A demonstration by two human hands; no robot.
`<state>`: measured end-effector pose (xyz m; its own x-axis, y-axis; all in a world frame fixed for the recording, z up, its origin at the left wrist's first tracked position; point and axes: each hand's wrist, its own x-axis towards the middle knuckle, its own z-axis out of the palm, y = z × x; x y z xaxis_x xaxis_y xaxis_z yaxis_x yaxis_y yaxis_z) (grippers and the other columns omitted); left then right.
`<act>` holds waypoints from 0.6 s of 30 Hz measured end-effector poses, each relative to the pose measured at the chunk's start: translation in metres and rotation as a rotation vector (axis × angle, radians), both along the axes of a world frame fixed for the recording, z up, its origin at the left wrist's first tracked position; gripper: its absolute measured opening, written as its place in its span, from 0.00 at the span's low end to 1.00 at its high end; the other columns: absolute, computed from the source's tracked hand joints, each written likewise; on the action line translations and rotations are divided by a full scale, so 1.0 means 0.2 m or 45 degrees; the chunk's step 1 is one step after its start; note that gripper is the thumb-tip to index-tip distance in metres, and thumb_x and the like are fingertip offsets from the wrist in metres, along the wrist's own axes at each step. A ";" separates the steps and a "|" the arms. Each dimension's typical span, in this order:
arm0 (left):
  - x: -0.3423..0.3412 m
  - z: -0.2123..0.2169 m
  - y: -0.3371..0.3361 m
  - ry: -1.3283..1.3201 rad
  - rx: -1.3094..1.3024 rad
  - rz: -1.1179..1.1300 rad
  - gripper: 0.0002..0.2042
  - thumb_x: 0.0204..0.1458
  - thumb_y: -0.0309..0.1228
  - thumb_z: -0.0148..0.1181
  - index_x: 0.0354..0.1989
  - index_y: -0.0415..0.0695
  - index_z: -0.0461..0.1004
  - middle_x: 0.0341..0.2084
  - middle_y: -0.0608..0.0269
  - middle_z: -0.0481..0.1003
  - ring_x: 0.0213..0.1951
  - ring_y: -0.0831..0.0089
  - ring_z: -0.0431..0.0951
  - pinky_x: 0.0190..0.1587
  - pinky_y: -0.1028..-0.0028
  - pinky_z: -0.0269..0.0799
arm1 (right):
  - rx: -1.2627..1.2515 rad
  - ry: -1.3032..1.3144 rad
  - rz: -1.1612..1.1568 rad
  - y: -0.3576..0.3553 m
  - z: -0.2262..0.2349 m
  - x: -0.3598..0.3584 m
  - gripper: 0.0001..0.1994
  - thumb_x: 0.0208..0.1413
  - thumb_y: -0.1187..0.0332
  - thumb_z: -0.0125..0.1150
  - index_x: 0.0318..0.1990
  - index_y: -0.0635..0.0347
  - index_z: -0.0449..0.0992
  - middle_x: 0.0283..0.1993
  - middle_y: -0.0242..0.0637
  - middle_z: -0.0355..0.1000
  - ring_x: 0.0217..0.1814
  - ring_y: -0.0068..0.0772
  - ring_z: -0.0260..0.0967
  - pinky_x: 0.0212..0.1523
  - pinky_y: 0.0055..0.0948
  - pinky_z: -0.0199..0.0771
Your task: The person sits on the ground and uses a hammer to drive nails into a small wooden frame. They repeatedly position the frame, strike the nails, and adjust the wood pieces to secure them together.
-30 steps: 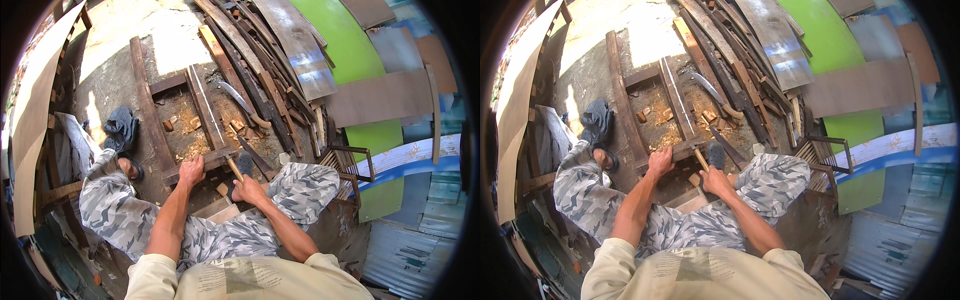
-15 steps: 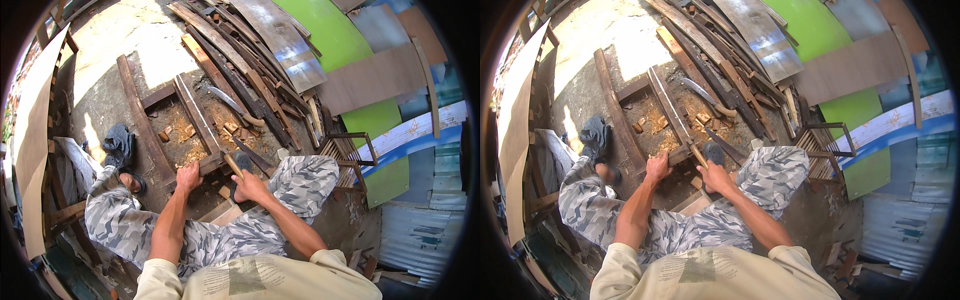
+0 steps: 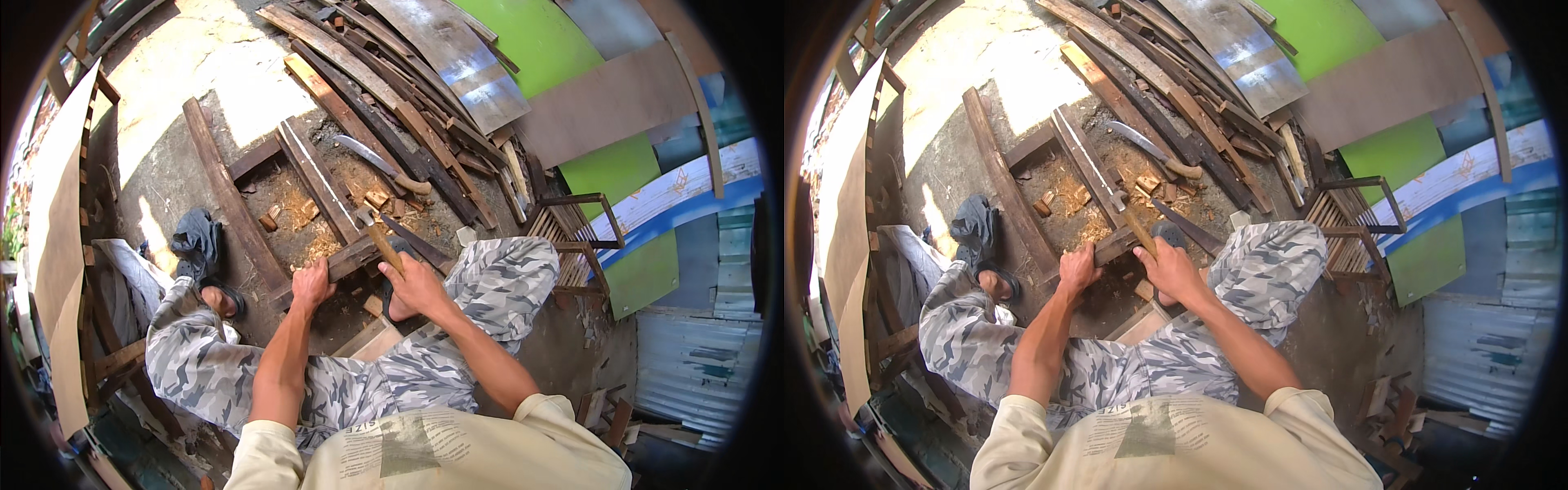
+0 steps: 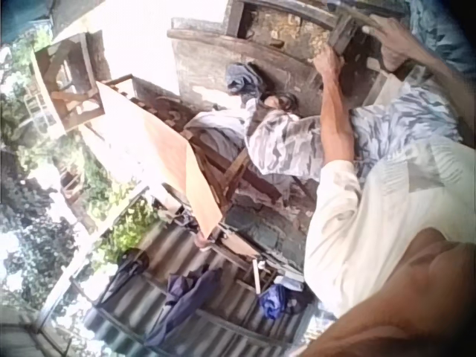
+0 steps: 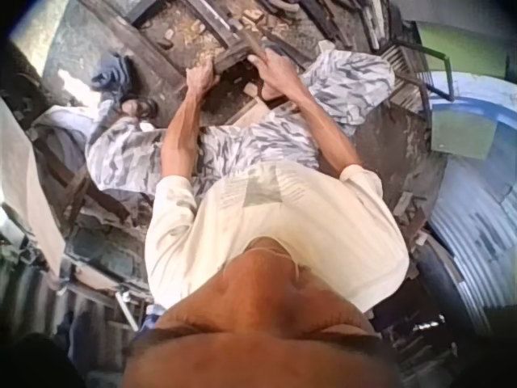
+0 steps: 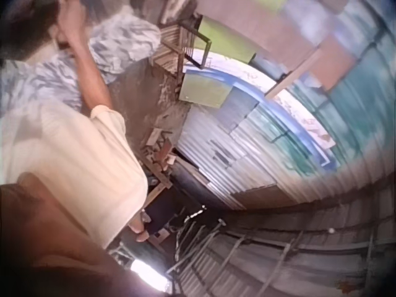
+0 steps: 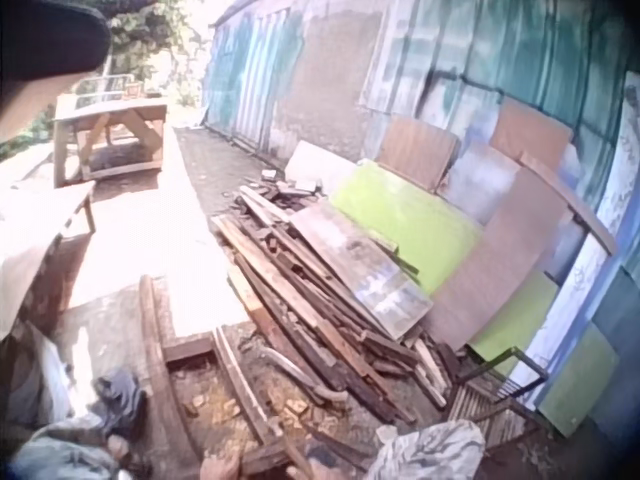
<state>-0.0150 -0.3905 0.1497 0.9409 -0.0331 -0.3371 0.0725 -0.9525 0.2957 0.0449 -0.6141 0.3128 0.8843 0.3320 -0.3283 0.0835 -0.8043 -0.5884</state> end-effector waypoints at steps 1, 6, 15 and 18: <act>0.05 -0.01 0.02 -0.020 0.003 0.021 0.26 0.40 0.41 0.71 0.44 0.41 0.68 0.40 0.53 0.76 0.44 0.55 0.80 0.41 0.58 0.78 | 0.130 -0.018 -0.072 0.04 0.10 0.02 0.23 0.64 0.49 0.53 0.39 0.66 0.71 0.30 0.62 0.73 0.37 0.68 0.72 0.35 0.54 0.69; 0.07 0.00 -0.05 -0.093 -0.009 -0.040 0.26 0.40 0.41 0.71 0.44 0.41 0.68 0.39 0.53 0.77 0.44 0.55 0.80 0.42 0.58 0.78 | -0.040 0.080 -0.032 -0.10 -0.30 -0.10 0.22 0.64 0.50 0.53 0.40 0.66 0.70 0.32 0.62 0.73 0.38 0.68 0.72 0.36 0.54 0.69; 0.05 -0.03 0.01 -0.040 0.002 -0.023 0.25 0.41 0.41 0.70 0.43 0.40 0.68 0.35 0.49 0.79 0.42 0.54 0.81 0.41 0.55 0.77 | 0.316 -0.035 -0.215 0.06 0.07 -0.07 0.24 0.64 0.49 0.54 0.40 0.69 0.69 0.26 0.66 0.70 0.36 0.70 0.72 0.35 0.56 0.69; 0.08 0.01 -0.03 -0.059 -0.004 -0.072 0.24 0.41 0.40 0.69 0.42 0.40 0.68 0.33 0.47 0.80 0.38 0.51 0.82 0.39 0.55 0.77 | -0.101 0.042 0.072 -0.09 -0.26 -0.16 0.26 0.64 0.50 0.53 0.43 0.73 0.69 0.26 0.66 0.71 0.34 0.74 0.70 0.34 0.56 0.70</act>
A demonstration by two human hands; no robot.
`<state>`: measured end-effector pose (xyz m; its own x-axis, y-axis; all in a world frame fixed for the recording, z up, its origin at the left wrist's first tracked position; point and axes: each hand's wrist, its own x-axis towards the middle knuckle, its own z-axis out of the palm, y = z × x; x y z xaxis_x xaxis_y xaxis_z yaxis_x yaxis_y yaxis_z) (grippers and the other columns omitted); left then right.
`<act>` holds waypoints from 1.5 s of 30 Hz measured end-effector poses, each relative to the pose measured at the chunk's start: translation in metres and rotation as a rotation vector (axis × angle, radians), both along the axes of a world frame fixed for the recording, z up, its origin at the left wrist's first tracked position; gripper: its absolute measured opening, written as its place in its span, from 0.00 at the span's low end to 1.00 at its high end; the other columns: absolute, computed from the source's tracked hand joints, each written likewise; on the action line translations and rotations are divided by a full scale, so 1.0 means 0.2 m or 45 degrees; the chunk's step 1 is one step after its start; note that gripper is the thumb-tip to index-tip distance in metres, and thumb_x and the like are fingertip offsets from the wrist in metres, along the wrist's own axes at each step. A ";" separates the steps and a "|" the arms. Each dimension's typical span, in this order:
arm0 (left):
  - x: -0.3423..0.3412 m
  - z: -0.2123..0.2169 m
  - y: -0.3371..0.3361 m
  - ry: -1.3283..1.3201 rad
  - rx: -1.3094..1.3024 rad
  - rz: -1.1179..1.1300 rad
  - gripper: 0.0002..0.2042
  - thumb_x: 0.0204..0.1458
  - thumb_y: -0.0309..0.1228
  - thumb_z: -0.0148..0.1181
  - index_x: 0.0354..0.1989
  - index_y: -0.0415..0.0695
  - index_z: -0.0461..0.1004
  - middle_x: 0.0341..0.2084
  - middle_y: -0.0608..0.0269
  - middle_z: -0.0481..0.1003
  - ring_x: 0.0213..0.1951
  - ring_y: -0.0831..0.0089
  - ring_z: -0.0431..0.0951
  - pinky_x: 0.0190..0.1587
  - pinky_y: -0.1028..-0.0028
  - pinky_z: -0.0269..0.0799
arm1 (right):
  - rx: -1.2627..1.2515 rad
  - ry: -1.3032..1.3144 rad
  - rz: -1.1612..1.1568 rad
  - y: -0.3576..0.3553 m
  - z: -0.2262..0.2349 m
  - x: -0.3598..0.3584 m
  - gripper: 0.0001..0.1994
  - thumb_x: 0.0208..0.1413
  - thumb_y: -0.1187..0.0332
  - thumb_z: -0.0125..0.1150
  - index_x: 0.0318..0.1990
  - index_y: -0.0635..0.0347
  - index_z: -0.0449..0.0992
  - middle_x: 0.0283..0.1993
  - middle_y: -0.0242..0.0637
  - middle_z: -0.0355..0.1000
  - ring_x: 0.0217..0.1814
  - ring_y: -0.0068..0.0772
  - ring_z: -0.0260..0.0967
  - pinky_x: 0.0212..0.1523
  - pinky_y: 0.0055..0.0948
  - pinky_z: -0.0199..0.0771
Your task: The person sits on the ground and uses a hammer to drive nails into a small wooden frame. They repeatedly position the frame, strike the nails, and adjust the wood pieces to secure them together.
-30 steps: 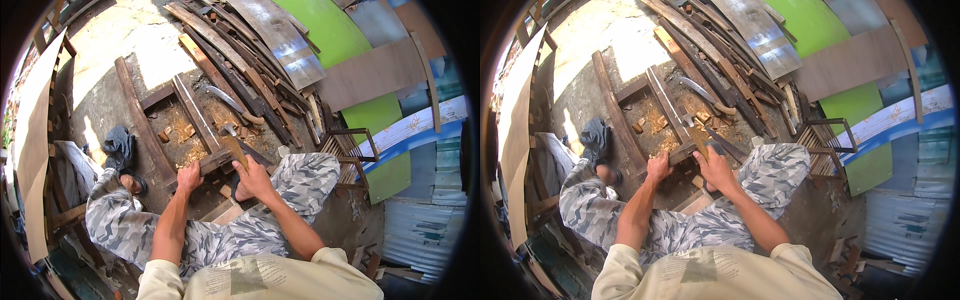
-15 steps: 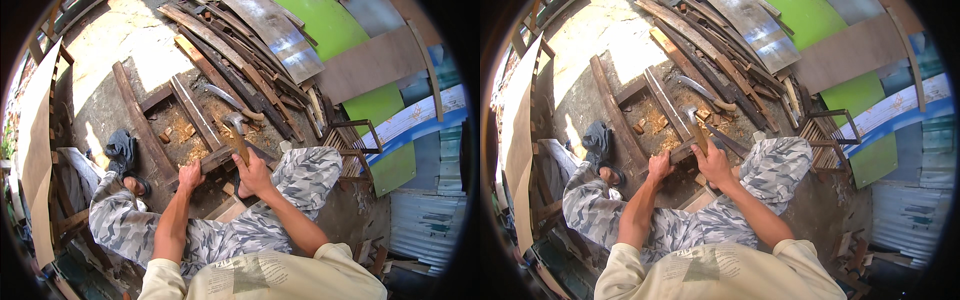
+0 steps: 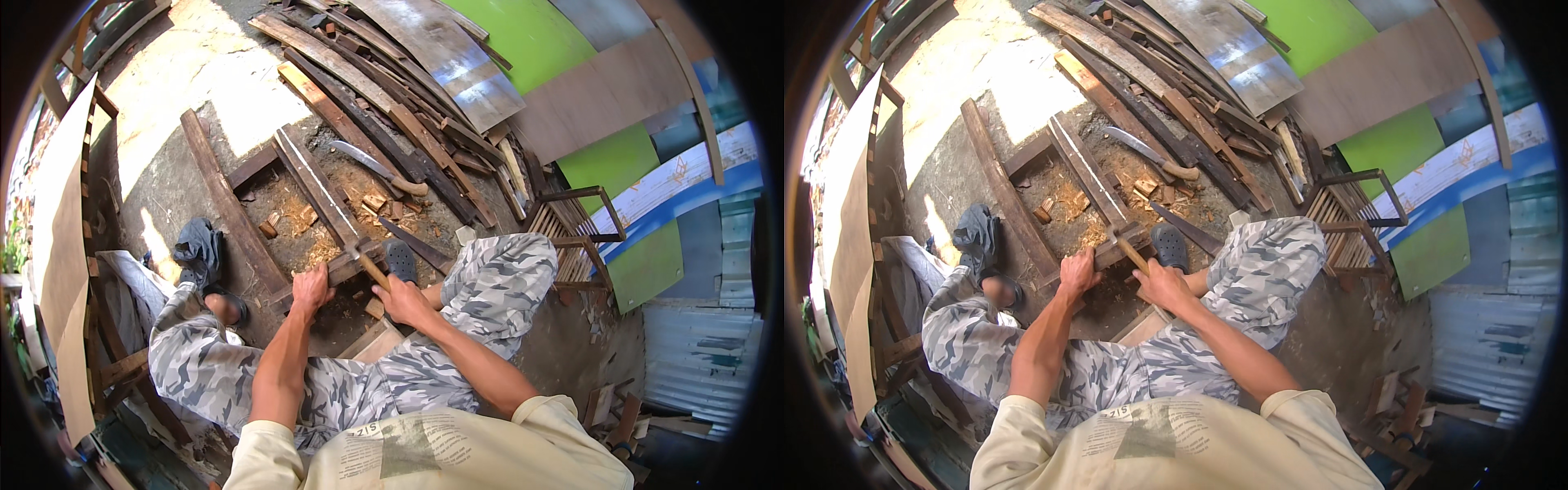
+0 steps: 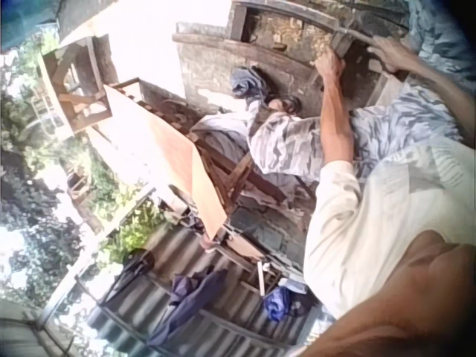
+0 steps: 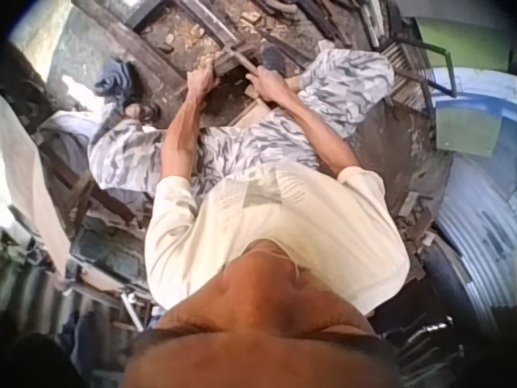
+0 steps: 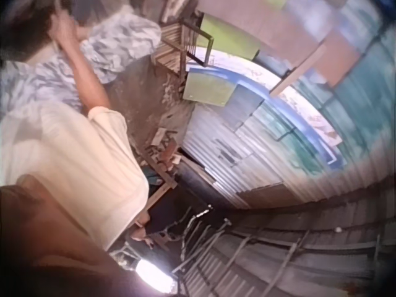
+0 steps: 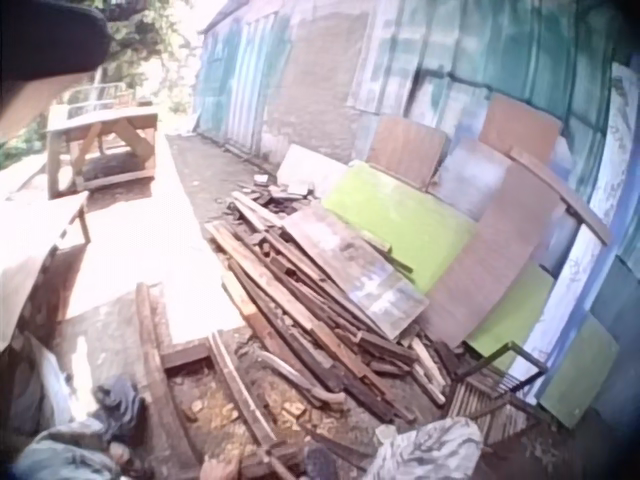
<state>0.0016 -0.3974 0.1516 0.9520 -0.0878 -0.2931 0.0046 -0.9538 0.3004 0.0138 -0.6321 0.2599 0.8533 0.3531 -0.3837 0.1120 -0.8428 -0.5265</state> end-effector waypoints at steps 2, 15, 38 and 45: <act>0.00 -0.03 -0.01 0.018 -0.010 0.049 0.24 0.41 0.40 0.69 0.42 0.39 0.68 0.33 0.46 0.80 0.37 0.50 0.82 0.38 0.55 0.77 | -0.008 0.160 0.101 -0.09 -0.21 -0.09 0.25 0.64 0.50 0.53 0.42 0.72 0.69 0.26 0.67 0.71 0.34 0.77 0.69 0.34 0.57 0.69; 0.00 -0.04 -0.04 -0.131 -0.010 0.064 0.23 0.41 0.42 0.67 0.40 0.39 0.69 0.31 0.46 0.80 0.34 0.50 0.82 0.36 0.54 0.76 | -0.173 0.200 0.023 -0.02 -0.04 0.03 0.22 0.63 0.52 0.54 0.41 0.70 0.71 0.34 0.65 0.74 0.40 0.67 0.74 0.40 0.57 0.71; 0.15 0.41 -0.12 0.003 -0.476 0.197 0.30 0.40 0.50 0.67 0.49 0.42 0.77 0.29 0.41 0.80 0.35 0.46 0.81 0.41 0.55 0.75 | 1.017 -0.283 -0.809 0.05 -0.14 0.15 0.15 0.49 0.67 0.75 0.33 0.64 0.72 0.37 0.36 0.77 0.34 0.19 0.70 0.34 0.20 0.72; 0.10 0.55 -0.27 -0.333 -0.359 0.251 0.34 0.38 0.43 0.68 0.59 0.51 0.71 0.37 0.45 0.80 0.39 0.49 0.81 0.42 0.57 0.76 | 1.125 -0.145 -0.959 0.08 -0.05 0.17 0.18 0.51 0.60 0.74 0.34 0.63 0.72 0.25 0.26 0.63 0.26 0.19 0.60 0.27 0.25 0.65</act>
